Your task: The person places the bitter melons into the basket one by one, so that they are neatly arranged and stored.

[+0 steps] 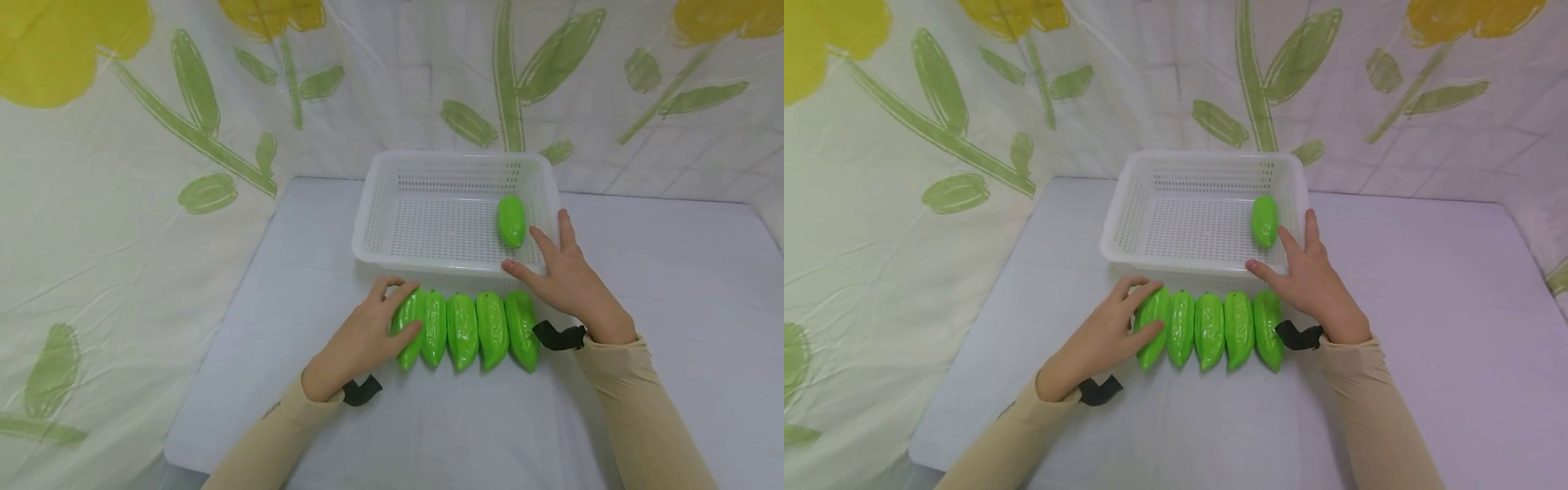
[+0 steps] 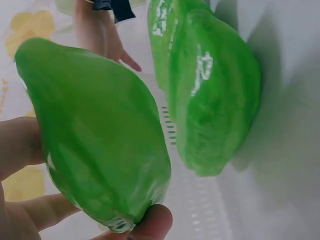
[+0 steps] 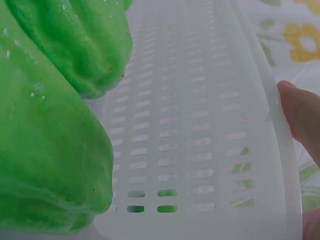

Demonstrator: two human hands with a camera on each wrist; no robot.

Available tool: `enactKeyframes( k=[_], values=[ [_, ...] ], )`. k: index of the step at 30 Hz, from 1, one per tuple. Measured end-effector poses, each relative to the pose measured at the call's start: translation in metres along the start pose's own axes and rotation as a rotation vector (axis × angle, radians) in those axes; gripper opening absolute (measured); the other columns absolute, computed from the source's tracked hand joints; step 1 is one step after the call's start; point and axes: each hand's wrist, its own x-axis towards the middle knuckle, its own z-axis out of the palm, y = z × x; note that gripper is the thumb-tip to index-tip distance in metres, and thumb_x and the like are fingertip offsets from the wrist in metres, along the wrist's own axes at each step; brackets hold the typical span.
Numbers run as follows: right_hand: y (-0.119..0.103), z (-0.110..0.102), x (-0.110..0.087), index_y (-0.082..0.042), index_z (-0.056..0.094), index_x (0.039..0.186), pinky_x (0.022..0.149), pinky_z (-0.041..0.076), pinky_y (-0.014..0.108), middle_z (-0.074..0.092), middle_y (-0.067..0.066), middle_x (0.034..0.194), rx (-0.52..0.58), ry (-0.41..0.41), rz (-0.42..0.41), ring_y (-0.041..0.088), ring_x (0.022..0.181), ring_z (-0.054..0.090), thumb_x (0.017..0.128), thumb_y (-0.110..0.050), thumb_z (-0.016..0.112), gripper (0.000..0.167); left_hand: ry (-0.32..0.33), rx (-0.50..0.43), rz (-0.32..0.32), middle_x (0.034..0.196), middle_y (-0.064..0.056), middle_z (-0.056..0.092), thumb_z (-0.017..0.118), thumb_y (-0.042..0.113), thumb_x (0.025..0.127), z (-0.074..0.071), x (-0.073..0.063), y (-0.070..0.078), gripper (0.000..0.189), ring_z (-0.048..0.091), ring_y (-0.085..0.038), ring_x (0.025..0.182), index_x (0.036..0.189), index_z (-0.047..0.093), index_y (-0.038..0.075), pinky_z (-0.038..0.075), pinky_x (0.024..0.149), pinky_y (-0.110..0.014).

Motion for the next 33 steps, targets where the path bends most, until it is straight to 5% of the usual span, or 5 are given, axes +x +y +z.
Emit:
enactKeyframes(
  k=[24, 33],
  values=[
    [0.001, 0.0, -0.002, -0.002, 0.016, 0.166, 0.113, 0.022, 0.08, -0.035, 0.013, 0.167, 0.02, -0.006, 0.013, 0.063, 0.152, 0.008, 0.098, -0.07, 0.053, 0.103, 0.061, 0.029, 0.133, 0.149, -0.011, 0.043, 0.067, 0.032, 0.101, -0.018, 0.013, 0.026, 0.06, 0.062, -0.024, 0.106, 0.155, 0.048, 0.012, 0.057, 0.079, -0.034],
    [0.002, 0.0, 0.0, -0.002, 0.015, 0.166, 0.111, 0.025, 0.081, -0.035, 0.017, 0.167, 0.007, -0.01, 0.002, 0.066, 0.15, 0.01, 0.099, -0.068, 0.054, 0.102, 0.072, 0.034, 0.147, 0.15, -0.012, 0.044, 0.066, 0.032, 0.101, -0.025, 0.021, 0.032, 0.06, 0.062, -0.025, 0.107, 0.155, 0.048, 0.013, 0.058, 0.083, -0.037]
  ],
)
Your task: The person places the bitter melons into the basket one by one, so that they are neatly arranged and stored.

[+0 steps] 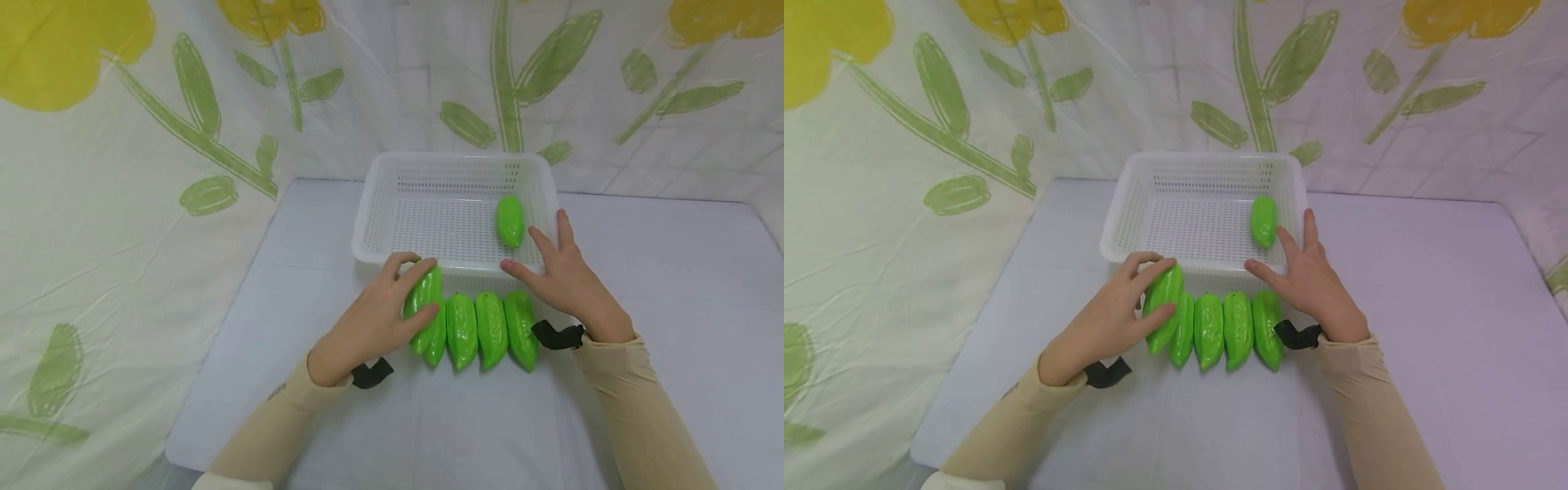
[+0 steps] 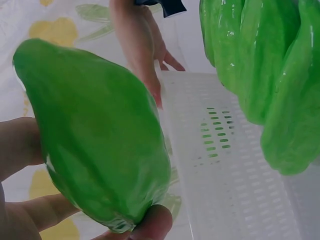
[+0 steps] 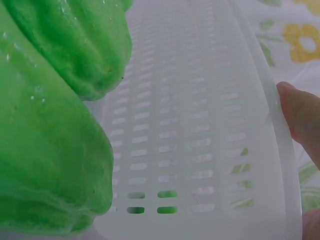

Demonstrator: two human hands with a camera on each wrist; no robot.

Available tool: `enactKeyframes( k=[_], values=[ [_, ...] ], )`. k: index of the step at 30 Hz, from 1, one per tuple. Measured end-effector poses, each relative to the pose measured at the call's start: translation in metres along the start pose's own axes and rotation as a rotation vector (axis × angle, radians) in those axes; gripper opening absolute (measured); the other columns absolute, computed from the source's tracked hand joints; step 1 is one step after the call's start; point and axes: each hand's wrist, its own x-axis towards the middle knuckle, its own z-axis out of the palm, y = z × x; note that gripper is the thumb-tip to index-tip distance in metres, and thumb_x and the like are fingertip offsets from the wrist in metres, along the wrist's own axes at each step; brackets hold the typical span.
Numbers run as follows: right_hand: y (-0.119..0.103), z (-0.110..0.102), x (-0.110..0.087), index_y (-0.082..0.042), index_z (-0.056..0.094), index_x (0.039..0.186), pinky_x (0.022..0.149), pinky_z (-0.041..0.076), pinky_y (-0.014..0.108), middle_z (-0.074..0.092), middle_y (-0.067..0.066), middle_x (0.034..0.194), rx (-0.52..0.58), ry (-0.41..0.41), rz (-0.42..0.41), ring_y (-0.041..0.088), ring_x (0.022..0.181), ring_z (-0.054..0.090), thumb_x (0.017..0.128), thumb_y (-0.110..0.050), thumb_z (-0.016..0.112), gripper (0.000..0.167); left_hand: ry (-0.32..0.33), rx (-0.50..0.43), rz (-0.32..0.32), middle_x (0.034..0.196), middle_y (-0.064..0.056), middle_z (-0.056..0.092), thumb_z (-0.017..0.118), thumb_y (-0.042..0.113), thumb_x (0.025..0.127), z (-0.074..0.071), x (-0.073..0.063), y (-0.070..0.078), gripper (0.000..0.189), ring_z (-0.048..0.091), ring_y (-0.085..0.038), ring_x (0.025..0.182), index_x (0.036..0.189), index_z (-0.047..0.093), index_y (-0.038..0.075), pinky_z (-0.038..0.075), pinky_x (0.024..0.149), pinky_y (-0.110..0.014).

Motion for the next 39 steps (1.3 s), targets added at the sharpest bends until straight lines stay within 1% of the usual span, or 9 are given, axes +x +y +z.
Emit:
enactKeyframes(
  k=[8, 10, 14, 16, 18, 23, 28, 33, 39],
  values=[
    [0.0, 0.0, 0.0, -0.001, 0.016, 0.166, 0.112, 0.024, 0.08, -0.034, 0.016, 0.167, 0.002, 0.006, 0.001, 0.066, 0.15, 0.011, 0.098, -0.069, 0.054, 0.103, -0.014, 0.006, 0.0, 0.151, -0.012, 0.042, 0.066, 0.032, 0.101, -0.007, 0.011, 0.002, 0.061, 0.062, -0.022, 0.101, 0.156, 0.046, 0.013, 0.058, 0.078, -0.032],
    [-0.001, 0.0, -0.001, -0.001, 0.017, 0.166, 0.112, 0.025, 0.08, -0.034, 0.016, 0.168, 0.002, 0.012, 0.003, 0.066, 0.15, 0.012, 0.098, -0.069, 0.054, 0.103, -0.02, -0.005, 0.003, 0.15, -0.012, 0.042, 0.066, 0.032, 0.101, -0.009, 0.015, 0.003, 0.061, 0.062, -0.021, 0.102, 0.156, 0.046, 0.013, 0.058, 0.081, -0.033],
    [-0.001, 0.0, -0.001, -0.001, 0.018, 0.166, 0.111, 0.026, 0.08, -0.034, 0.016, 0.168, -0.001, 0.014, 0.005, 0.066, 0.149, 0.013, 0.098, -0.07, 0.053, 0.103, -0.026, -0.029, 0.007, 0.148, -0.012, 0.043, 0.066, 0.032, 0.101, -0.01, 0.025, 0.002, 0.061, 0.06, -0.022, 0.111, 0.155, 0.047, 0.011, 0.057, 0.092, -0.038],
    [-0.001, 0.0, -0.001, -0.001, 0.018, 0.166, 0.11, 0.026, 0.081, -0.034, 0.017, 0.168, -0.001, 0.013, 0.005, 0.067, 0.149, 0.014, 0.098, -0.069, 0.054, 0.103, -0.03, -0.045, 0.003, 0.148, -0.012, 0.044, 0.066, 0.032, 0.101, -0.011, 0.029, 0.002, 0.06, 0.06, -0.022, 0.113, 0.155, 0.048, 0.011, 0.056, 0.095, -0.04],
    [-0.001, 0.0, -0.001, -0.001, 0.018, 0.166, 0.11, 0.027, 0.081, -0.033, 0.017, 0.168, 0.001, 0.013, 0.003, 0.067, 0.149, 0.014, 0.098, -0.069, 0.055, 0.103, -0.037, -0.061, 0.0, 0.149, -0.012, 0.044, 0.065, 0.033, 0.101, -0.011, 0.034, 0.002, 0.061, 0.061, -0.021, 0.107, 0.155, 0.047, 0.012, 0.056, 0.094, -0.039],
    [-0.002, -0.001, -0.001, -0.001, 0.017, 0.166, 0.11, 0.027, 0.081, -0.033, 0.017, 0.168, 0.003, 0.012, -0.002, 0.067, 0.148, 0.014, 0.098, -0.068, 0.055, 0.103, -0.067, -0.127, 0.006, 0.149, -0.014, 0.045, 0.066, 0.032, 0.102, -0.011, 0.045, -0.002, 0.06, 0.061, -0.018, 0.091, 0.156, 0.047, 0.013, 0.056, 0.083, -0.032],
    [-0.002, -0.002, -0.001, -0.002, 0.017, 0.166, 0.112, 0.026, 0.08, -0.034, 0.015, 0.168, 0.005, 0.011, 0.005, 0.066, 0.149, 0.013, 0.098, -0.07, 0.054, 0.104, -0.085, -0.164, 0.007, 0.148, -0.015, 0.045, 0.065, 0.032, 0.102, -0.011, 0.057, -0.004, 0.061, 0.06, -0.019, 0.094, 0.157, 0.046, 0.013, 0.056, 0.08, -0.029],
    [0.0, -0.001, -0.002, -0.002, 0.016, 0.166, 0.112, 0.026, 0.079, -0.035, 0.014, 0.167, 0.01, 0.008, 0.009, 0.066, 0.149, 0.013, 0.097, -0.072, 0.052, 0.104, -0.12, -0.17, -0.017, 0.148, -0.014, 0.046, 0.064, 0.034, 0.103, -0.013, 0.072, -0.003, 0.062, 0.059, -0.02, 0.1, 0.158, 0.044, 0.014, 0.055, 0.083, -0.03],
    [0.0, -0.001, -0.001, -0.002, 0.016, 0.166, 0.112, 0.026, 0.079, -0.034, 0.015, 0.167, 0.011, 0.014, -0.003, 0.066, 0.149, 0.012, 0.098, -0.071, 0.052, 0.104, -0.159, -0.192, -0.02, 0.145, -0.014, 0.048, 0.064, 0.032, 0.104, -0.017, 0.09, -0.006, 0.061, 0.058, -0.02, 0.102, 0.158, 0.044, 0.011, 0.053, 0.088, -0.03]
  ],
)
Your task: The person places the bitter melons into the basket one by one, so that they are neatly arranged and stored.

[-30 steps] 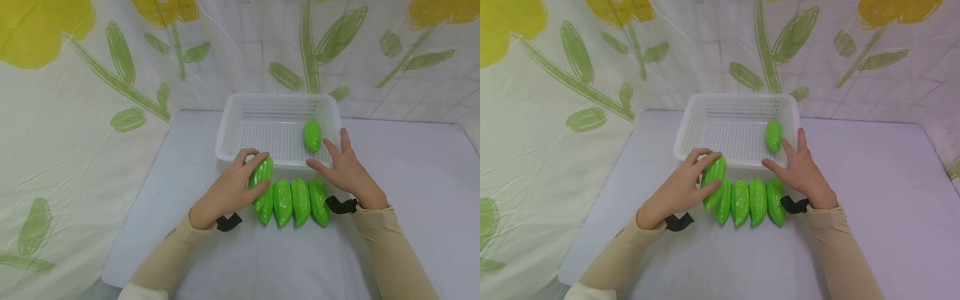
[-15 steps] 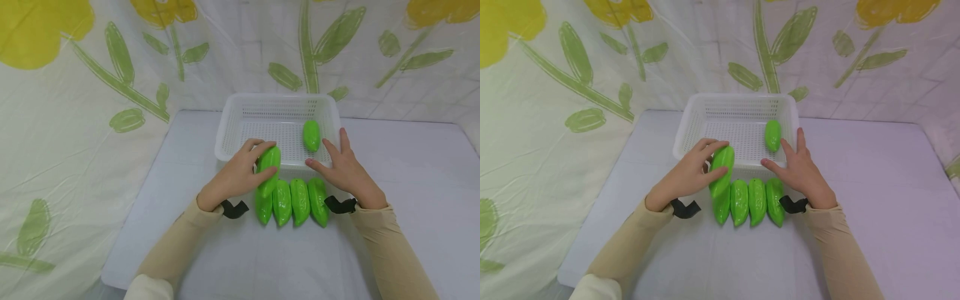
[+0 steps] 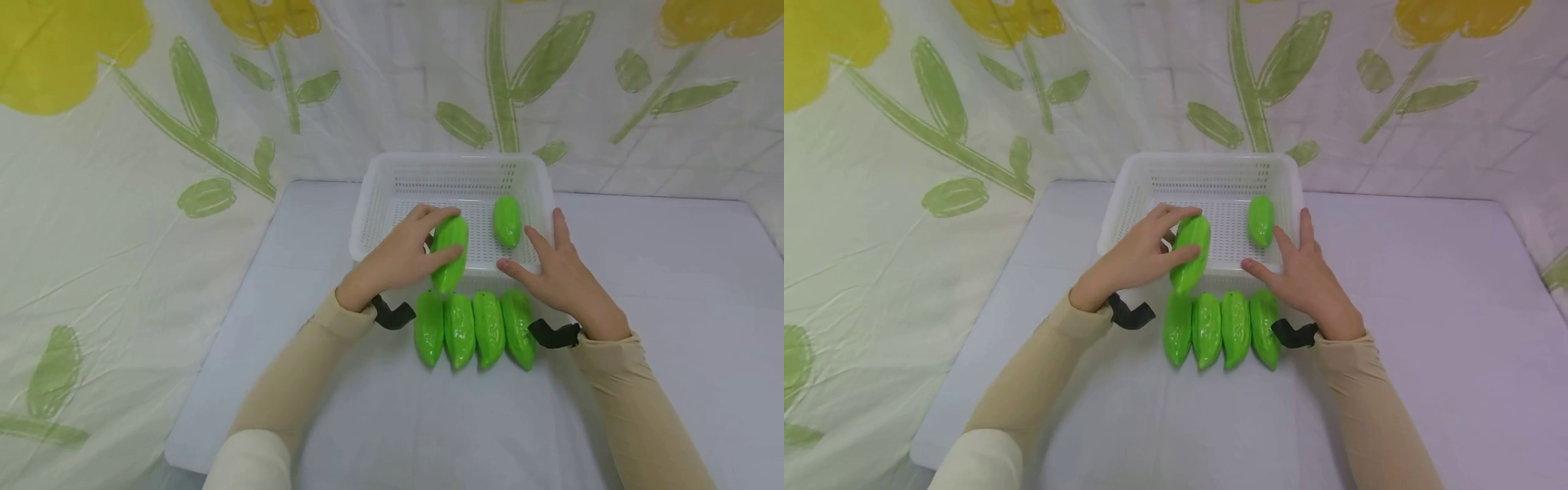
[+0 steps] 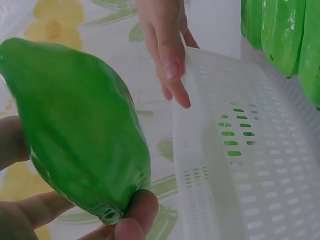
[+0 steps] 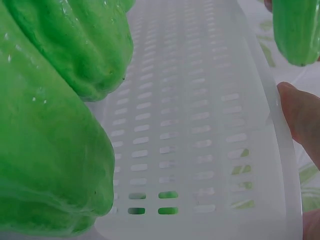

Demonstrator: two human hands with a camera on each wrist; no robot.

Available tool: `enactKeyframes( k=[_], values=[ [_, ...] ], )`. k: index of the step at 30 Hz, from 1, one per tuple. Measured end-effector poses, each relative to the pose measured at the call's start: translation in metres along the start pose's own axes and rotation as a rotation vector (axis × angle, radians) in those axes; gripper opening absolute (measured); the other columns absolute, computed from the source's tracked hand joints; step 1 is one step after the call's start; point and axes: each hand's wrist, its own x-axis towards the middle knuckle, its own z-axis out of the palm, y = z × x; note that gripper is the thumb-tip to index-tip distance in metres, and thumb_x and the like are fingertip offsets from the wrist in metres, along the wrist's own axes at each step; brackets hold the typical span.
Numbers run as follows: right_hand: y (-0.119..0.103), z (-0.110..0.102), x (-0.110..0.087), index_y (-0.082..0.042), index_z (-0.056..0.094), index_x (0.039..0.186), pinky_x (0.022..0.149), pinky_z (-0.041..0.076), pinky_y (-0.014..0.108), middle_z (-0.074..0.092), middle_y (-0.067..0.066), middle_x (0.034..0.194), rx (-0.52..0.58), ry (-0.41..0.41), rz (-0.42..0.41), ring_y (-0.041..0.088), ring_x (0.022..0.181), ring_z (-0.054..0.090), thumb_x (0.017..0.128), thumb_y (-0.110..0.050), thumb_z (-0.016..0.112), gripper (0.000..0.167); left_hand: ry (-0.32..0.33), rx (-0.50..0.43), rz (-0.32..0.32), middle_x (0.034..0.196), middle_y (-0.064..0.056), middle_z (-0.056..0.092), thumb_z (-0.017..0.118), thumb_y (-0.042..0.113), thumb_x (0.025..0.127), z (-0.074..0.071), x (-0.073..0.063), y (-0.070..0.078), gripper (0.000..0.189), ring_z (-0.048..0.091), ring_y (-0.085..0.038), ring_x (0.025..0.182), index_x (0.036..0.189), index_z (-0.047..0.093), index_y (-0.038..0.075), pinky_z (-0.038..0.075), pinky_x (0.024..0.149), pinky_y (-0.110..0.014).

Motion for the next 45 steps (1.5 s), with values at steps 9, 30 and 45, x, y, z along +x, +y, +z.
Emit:
enactKeyframes(
  k=[9, 30, 45],
  values=[
    [0.0, 0.0, 0.001, -0.001, 0.017, 0.166, 0.112, 0.026, 0.079, -0.034, 0.016, 0.167, 0.0, 0.002, -0.001, 0.066, 0.149, 0.014, 0.098, -0.071, 0.053, 0.104, 0.004, 0.039, -0.012, 0.142, -0.016, 0.049, 0.062, 0.035, 0.104, -0.004, 0.025, -0.002, 0.063, 0.056, -0.019, 0.102, 0.159, 0.042, 0.012, 0.052, 0.088, -0.031],
    [-0.001, 0.001, 0.001, 0.0, 0.018, 0.165, 0.112, 0.027, 0.079, -0.034, 0.017, 0.167, -0.014, -0.005, -0.002, 0.067, 0.148, 0.014, 0.098, -0.07, 0.053, 0.103, -0.022, 0.103, -0.08, 0.149, -0.018, 0.047, 0.06, 0.039, 0.105, -0.007, 0.069, -0.001, 0.062, 0.057, -0.024, 0.116, 0.16, 0.042, 0.016, 0.052, 0.097, -0.041],
    [0.0, 0.001, 0.001, -0.001, 0.019, 0.166, 0.112, 0.026, 0.08, -0.034, 0.016, 0.167, -0.01, 0.0, 0.005, 0.066, 0.149, 0.012, 0.098, -0.071, 0.053, 0.103, -0.084, 0.152, -0.164, 0.149, -0.015, 0.044, 0.059, 0.042, 0.105, -0.007, 0.107, -0.008, 0.066, 0.055, -0.019, 0.114, 0.162, 0.038, 0.019, 0.052, 0.094, -0.034]
  ],
)
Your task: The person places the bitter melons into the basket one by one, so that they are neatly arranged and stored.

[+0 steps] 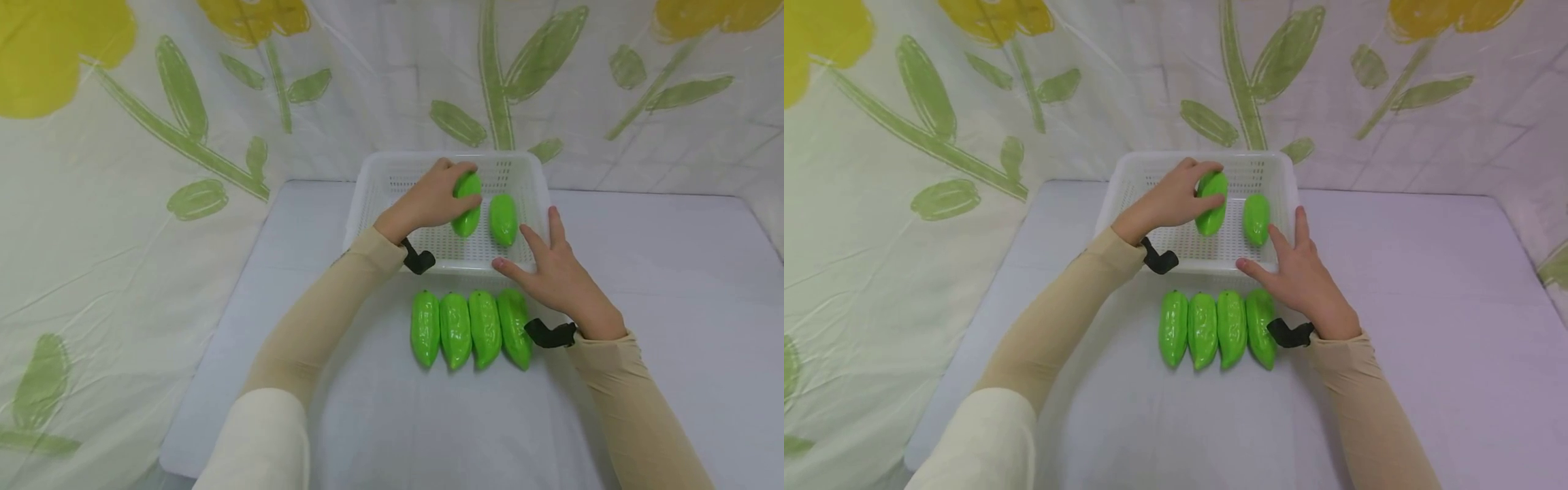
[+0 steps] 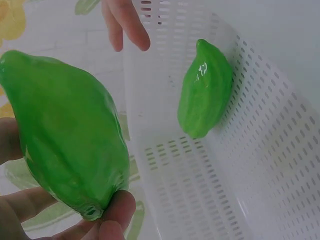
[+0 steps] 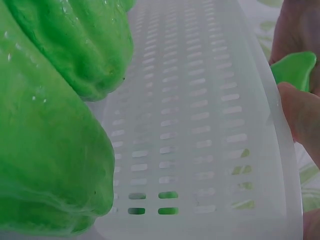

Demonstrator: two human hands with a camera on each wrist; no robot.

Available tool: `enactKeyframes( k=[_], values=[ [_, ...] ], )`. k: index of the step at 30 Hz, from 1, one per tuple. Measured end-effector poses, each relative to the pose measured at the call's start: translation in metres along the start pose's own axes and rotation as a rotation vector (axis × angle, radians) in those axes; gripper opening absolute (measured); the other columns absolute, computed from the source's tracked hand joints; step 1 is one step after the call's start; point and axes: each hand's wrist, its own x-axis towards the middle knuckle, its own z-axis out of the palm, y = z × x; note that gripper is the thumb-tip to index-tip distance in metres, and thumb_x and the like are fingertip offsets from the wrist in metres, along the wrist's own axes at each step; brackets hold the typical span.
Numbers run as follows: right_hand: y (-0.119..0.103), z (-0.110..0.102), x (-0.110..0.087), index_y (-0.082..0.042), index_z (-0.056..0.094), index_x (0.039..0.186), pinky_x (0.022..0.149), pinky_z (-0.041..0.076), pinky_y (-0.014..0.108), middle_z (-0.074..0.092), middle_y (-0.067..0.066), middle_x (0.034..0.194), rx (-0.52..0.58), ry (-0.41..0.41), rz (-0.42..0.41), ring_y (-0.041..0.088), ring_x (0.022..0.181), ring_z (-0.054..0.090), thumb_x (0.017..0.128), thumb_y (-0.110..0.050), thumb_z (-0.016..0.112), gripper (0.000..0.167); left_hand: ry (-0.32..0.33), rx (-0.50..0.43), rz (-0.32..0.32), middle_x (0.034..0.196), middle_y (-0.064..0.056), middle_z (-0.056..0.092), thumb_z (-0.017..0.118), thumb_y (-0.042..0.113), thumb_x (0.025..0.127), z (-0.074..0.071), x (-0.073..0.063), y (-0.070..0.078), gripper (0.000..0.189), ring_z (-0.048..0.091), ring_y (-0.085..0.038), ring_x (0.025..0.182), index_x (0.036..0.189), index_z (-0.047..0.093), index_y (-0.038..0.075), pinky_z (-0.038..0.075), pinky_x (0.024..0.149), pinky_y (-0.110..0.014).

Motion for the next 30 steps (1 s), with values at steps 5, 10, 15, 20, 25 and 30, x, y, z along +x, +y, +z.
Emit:
enactKeyframes(
  k=[5, 10, 15, 20, 25, 30],
  values=[
    [0.0, -0.001, 0.0, -0.002, 0.019, 0.166, 0.112, 0.027, 0.079, -0.034, 0.015, 0.168, 0.0, 0.001, 0.004, 0.066, 0.149, 0.013, 0.097, -0.071, 0.052, 0.103, -0.007, 0.023, -0.008, 0.15, -0.016, 0.044, 0.059, 0.041, 0.105, -0.001, 0.01, 0.001, 0.065, 0.056, -0.019, 0.114, 0.162, 0.037, 0.018, 0.053, 0.094, -0.033],
    [0.001, 0.0, 0.0, -0.002, 0.018, 0.166, 0.112, 0.027, 0.079, -0.035, 0.014, 0.167, 0.006, -0.002, 0.009, 0.066, 0.149, 0.014, 0.097, -0.072, 0.052, 0.103, -0.003, 0.045, -0.02, 0.149, -0.015, 0.044, 0.058, 0.042, 0.105, -0.002, 0.022, -0.001, 0.065, 0.056, -0.018, 0.114, 0.162, 0.037, 0.019, 0.052, 0.093, -0.031],
    [0.0, 0.0, 0.0, -0.001, 0.019, 0.165, 0.113, 0.026, 0.078, -0.034, 0.015, 0.168, 0.009, 0.004, -0.003, 0.066, 0.149, 0.015, 0.097, -0.07, 0.054, 0.103, -0.01, 0.068, -0.031, 0.149, -0.014, 0.043, 0.056, 0.043, 0.105, 0.0, 0.035, -0.005, 0.066, 0.056, -0.018, 0.115, 0.163, 0.035, 0.019, 0.052, 0.092, -0.031],
    [-0.001, 0.001, 0.001, -0.001, 0.02, 0.165, 0.112, 0.027, 0.078, -0.032, 0.017, 0.168, 0.0, 0.013, -0.016, 0.067, 0.148, 0.016, 0.098, -0.07, 0.055, 0.103, -0.031, 0.121, -0.045, 0.151, -0.014, 0.042, 0.054, 0.046, 0.106, 0.004, 0.051, -0.009, 0.067, 0.055, -0.018, 0.117, 0.164, 0.033, 0.02, 0.052, 0.093, -0.03],
    [0.0, 0.001, 0.001, 0.0, 0.021, 0.165, 0.112, 0.028, 0.078, -0.031, 0.018, 0.168, -0.009, 0.015, -0.015, 0.066, 0.149, 0.016, 0.097, -0.069, 0.056, 0.103, -0.064, 0.152, -0.071, 0.154, -0.014, 0.039, 0.052, 0.047, 0.106, 0.011, 0.064, -0.01, 0.067, 0.054, -0.019, 0.119, 0.165, 0.031, 0.021, 0.051, 0.096, -0.033],
    [0.0, 0.0, 0.001, 0.0, 0.02, 0.165, 0.112, 0.029, 0.078, -0.031, 0.018, 0.168, -0.01, 0.013, -0.013, 0.066, 0.149, 0.016, 0.097, -0.069, 0.055, 0.103, -0.106, 0.187, -0.102, 0.162, -0.015, 0.033, 0.05, 0.047, 0.106, 0.022, 0.076, -0.012, 0.068, 0.05, -0.023, 0.133, 0.166, 0.029, 0.023, 0.048, 0.109, -0.038]
  ],
)
